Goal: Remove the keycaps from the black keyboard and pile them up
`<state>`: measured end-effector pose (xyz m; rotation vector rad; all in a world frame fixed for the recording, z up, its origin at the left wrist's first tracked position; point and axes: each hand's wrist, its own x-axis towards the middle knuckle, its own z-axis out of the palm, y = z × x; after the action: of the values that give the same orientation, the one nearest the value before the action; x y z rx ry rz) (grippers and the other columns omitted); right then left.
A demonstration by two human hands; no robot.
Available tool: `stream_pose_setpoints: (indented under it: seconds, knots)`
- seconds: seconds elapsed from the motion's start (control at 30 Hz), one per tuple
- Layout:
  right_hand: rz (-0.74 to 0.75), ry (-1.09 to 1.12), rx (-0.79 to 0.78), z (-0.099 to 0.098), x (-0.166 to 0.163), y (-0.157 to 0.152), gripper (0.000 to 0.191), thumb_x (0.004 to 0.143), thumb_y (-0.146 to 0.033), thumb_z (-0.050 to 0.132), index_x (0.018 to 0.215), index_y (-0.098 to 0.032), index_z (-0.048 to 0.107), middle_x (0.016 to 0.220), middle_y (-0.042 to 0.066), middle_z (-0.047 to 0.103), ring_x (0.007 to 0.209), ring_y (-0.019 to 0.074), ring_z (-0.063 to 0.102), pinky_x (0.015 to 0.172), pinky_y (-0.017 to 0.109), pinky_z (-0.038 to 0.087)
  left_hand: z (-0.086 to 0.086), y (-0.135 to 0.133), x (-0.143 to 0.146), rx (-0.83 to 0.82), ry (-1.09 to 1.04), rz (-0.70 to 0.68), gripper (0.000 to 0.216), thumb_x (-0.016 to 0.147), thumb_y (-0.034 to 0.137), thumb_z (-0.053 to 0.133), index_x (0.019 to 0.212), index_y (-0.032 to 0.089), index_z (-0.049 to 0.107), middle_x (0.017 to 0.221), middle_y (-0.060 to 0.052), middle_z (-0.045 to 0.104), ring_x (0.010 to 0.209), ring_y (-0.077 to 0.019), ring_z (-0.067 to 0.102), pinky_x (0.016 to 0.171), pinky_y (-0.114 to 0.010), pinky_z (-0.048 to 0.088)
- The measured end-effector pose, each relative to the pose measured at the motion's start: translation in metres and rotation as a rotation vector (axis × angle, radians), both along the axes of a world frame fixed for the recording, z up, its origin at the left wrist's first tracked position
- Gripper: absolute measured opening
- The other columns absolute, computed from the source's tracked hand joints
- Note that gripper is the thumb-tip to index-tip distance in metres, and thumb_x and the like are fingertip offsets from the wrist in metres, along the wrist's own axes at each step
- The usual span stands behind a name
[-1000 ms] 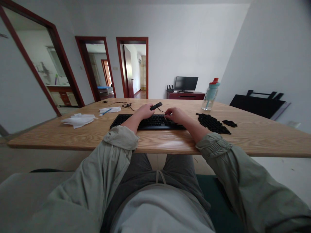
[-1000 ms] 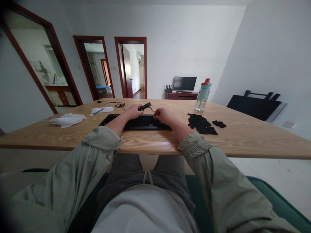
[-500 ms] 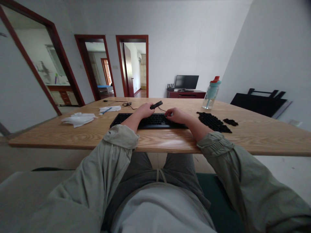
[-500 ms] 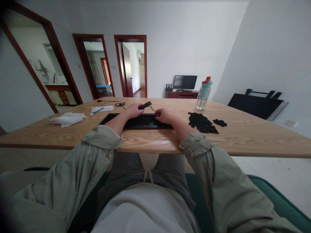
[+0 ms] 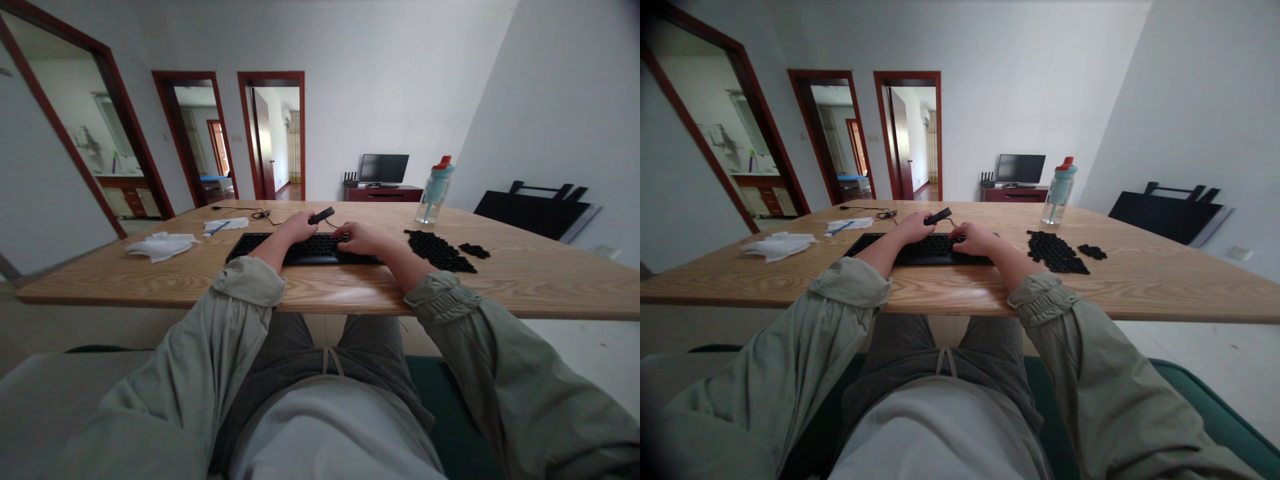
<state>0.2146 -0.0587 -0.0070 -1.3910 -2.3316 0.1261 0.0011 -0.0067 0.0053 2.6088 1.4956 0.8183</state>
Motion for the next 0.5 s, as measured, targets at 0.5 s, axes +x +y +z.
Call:
stream_pose_setpoints:
  seconds: [0.5]
  knots:
    - [-0.052, 0.087, -0.018, 0.006, 0.006, 0.002, 0.022, 0.087, -0.022, 0.064, 0.102, -0.015, 0.078, 0.097, 0.007, 0.075, 0.075, 0.0136, 0.062, 0.066, 0.022, 0.045, 0.001, -0.001, 0.000, -0.018, 0.008, 0.003, 0.029, 0.083, 0.020, 0.056, 0.107, 0.015, 0.071, 0.106, -0.011, 0.074, 0.092, -0.0224, 0.065, 0.082, -0.030, 0.048]
